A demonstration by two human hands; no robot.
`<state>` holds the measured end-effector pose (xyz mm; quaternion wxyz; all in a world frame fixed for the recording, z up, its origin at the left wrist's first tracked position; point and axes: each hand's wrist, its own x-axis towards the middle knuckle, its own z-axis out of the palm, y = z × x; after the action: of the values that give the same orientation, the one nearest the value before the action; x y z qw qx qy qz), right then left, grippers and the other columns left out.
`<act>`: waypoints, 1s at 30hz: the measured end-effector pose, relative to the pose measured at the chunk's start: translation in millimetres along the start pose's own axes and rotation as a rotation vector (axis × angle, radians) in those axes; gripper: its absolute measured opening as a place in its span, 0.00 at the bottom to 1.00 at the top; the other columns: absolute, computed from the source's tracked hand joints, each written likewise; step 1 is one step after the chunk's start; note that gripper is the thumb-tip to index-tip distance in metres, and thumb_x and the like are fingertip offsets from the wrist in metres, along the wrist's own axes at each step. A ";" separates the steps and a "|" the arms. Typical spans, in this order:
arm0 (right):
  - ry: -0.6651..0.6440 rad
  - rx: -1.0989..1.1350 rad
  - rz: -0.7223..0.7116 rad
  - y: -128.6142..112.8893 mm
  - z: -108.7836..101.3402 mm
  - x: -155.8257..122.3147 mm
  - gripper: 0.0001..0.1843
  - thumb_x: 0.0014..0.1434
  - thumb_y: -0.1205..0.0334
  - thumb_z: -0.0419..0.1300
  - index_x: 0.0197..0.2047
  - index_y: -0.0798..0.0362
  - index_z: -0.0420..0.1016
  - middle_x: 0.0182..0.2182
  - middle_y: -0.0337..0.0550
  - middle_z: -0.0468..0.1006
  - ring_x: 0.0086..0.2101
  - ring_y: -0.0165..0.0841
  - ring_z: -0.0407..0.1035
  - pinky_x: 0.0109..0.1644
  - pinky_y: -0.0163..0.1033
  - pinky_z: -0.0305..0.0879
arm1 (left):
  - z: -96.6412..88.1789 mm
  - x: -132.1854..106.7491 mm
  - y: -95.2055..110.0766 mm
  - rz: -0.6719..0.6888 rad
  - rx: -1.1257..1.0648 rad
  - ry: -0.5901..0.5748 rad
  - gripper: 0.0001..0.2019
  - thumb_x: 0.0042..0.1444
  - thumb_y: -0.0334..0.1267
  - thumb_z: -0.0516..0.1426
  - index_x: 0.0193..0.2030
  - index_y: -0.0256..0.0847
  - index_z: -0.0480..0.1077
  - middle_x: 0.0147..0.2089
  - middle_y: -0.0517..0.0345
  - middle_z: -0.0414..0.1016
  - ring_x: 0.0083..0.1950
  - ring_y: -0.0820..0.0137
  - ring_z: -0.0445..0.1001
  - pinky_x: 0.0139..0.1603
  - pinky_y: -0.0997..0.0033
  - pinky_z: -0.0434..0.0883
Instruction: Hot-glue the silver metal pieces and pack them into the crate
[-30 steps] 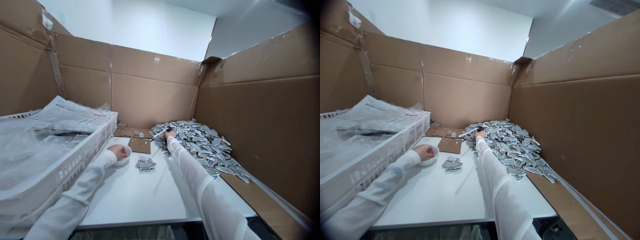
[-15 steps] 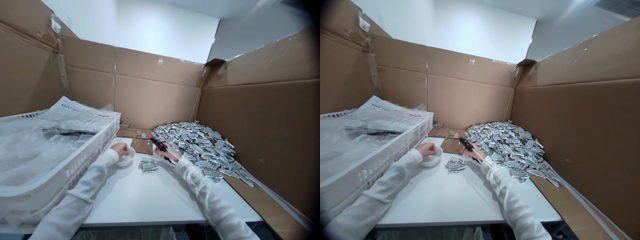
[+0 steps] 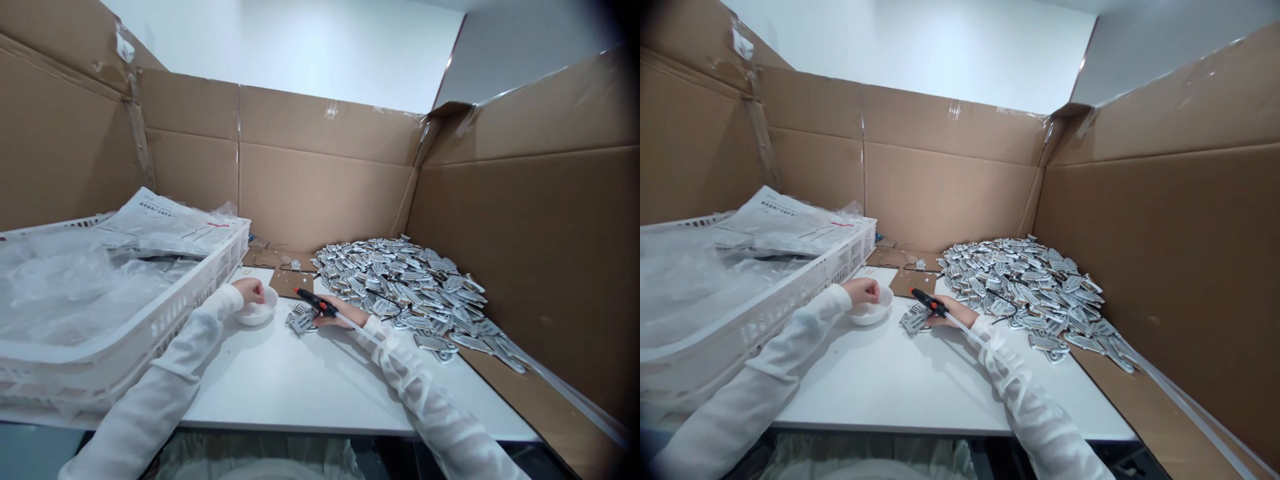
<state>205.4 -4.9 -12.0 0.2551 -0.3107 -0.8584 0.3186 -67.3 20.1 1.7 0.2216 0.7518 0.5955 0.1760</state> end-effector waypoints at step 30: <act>0.457 0.476 0.058 -37.1 15.3 2.4 0.17 0.46 0.50 0.60 0.33 0.53 0.62 0.26 0.37 0.69 0.32 0.34 0.69 0.42 0.40 0.62 | 40.2 -30.5 74.1 0.252 -0.572 0.512 0.10 0.44 0.42 0.56 0.28 0.36 0.66 0.26 0.59 0.70 0.27 0.74 0.66 0.29 0.75 0.64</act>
<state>180.3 -31.6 4.5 0.4972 -0.3301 -0.6713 0.4395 7.6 -28.8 8.2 0.2433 0.6588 0.4616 0.5419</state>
